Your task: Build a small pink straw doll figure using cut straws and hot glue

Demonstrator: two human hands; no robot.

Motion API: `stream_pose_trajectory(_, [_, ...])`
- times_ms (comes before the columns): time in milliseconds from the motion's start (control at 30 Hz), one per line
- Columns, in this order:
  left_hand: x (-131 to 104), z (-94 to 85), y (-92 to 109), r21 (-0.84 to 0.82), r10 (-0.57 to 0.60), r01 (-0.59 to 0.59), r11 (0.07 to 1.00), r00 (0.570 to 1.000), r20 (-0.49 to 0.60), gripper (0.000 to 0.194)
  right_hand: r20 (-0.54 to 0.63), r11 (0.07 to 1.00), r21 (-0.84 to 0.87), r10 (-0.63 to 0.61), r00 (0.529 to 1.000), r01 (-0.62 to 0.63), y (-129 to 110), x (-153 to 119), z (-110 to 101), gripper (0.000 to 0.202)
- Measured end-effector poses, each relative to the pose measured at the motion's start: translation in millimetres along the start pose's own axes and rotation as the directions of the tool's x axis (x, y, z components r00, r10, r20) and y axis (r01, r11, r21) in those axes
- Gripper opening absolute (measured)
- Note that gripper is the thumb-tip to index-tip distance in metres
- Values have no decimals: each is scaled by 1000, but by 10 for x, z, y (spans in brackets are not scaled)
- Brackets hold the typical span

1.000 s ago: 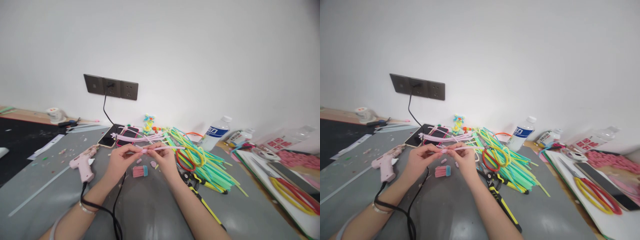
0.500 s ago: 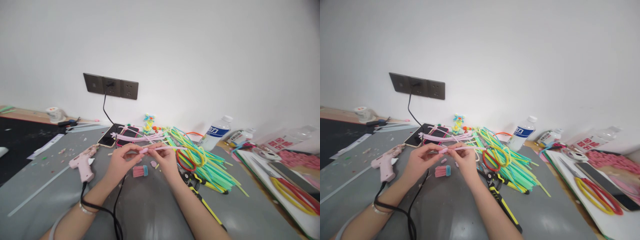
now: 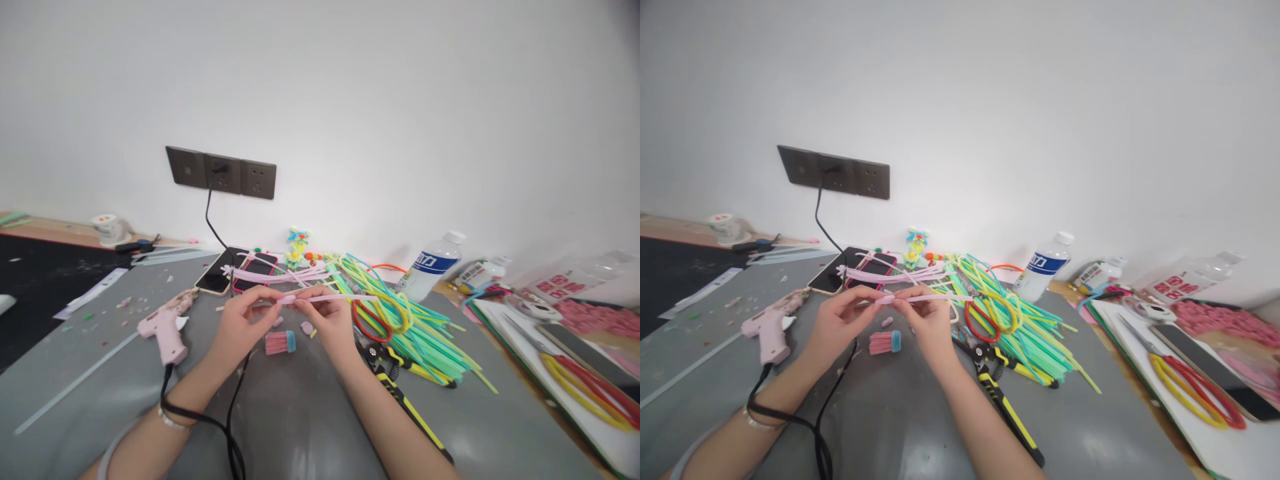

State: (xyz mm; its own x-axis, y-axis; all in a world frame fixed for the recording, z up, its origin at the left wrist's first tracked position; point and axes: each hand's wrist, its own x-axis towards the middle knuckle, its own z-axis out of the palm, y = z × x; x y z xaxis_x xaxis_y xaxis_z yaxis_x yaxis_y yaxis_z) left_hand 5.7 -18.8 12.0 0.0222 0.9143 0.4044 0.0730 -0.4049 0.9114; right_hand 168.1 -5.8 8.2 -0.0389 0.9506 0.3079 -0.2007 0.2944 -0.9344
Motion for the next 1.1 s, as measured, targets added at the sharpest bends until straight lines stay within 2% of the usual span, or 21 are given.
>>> stream_pose_trajectory(167, [-4, 11, 25, -16, -3, 2, 1000, 1000, -23, 10, 11, 1000, 12, -19, 1000, 19, -9, -17, 10, 15])
stream_pose_trajectory(400, [9, 10, 47, -39, -26, 24, 999, 999, -43, 12, 17, 1000, 7, 19, 1000, -19, -6, -7, -2, 20])
stream_pose_trajectory(733, [8, 4, 18, -1, -22, 22, 1000, 999, -38, 10, -4, 1000, 7, -2, 1000, 2, -2, -15, 5, 20])
stream_pose_trajectory(967, [14, -21, -13, 54, 24, -20, 998, 997, -68, 8, 32, 995, -97, -14, 999, 17, 11, -22, -65, 14])
stream_pose_trajectory(1100, [9, -18, -3, 63, 21, -19, 998, 999, -42, 8, 41, 998, -55, -18, 999, 21, -1, -14, -53, 14])
